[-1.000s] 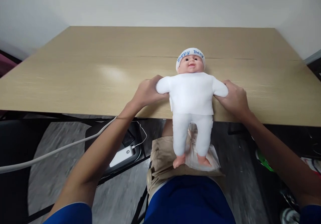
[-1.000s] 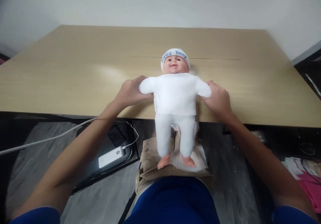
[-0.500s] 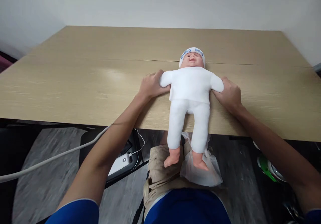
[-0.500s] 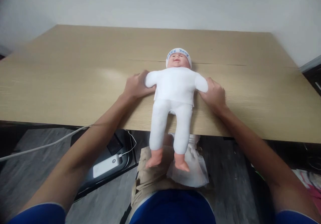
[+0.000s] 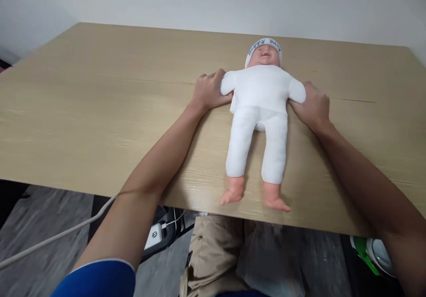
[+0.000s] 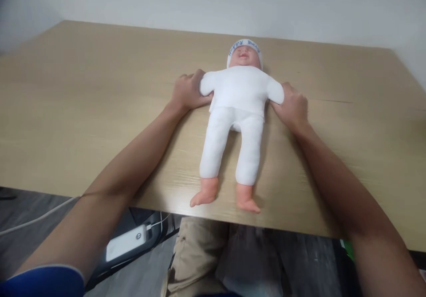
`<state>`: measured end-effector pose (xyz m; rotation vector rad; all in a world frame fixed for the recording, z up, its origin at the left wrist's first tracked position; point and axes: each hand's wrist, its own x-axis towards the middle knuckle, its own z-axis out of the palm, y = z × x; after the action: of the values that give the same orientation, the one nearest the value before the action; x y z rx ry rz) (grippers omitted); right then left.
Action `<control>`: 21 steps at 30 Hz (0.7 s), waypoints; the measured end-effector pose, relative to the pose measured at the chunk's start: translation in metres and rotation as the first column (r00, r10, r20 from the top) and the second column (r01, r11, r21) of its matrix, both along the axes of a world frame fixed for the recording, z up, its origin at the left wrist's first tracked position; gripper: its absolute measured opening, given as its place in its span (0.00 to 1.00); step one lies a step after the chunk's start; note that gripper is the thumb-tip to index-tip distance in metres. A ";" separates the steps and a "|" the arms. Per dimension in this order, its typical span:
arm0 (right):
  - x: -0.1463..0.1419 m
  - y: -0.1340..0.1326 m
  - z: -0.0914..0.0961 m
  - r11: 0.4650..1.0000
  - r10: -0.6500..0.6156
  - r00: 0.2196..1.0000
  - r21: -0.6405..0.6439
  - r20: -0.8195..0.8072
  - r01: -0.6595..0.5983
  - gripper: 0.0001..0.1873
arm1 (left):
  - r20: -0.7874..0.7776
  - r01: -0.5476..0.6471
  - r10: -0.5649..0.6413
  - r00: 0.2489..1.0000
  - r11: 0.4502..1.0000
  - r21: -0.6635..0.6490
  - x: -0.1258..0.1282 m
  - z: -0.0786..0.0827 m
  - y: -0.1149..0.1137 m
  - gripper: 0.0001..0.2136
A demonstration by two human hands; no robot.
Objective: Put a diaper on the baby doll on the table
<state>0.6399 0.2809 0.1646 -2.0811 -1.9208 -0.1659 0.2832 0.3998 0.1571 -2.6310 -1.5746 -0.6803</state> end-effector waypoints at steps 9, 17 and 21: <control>0.004 0.068 0.008 0.995 -0.099 0.995 -0.003 0.004 0.099 0.29 | -0.032 -0.065 0.063 0.997 0.996 -0.067 0.016 0.011 0.052 0.35; 0.017 0.054 0.014 0.998 0.065 0.997 0.017 -0.049 -0.064 0.35 | 0.163 0.050 -0.029 0.986 0.991 -0.127 -0.016 0.016 0.046 0.40; 0.046 0.037 0.008 0.973 0.224 0.968 0.082 -0.116 -0.216 0.41 | 0.178 0.071 -0.036 0.983 0.979 -0.190 -0.045 0.017 0.041 0.48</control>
<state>0.6857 0.3183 0.1726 -1.7750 -2.0218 -0.0506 0.2381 0.4403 0.1741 -2.8335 -1.7024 -0.8192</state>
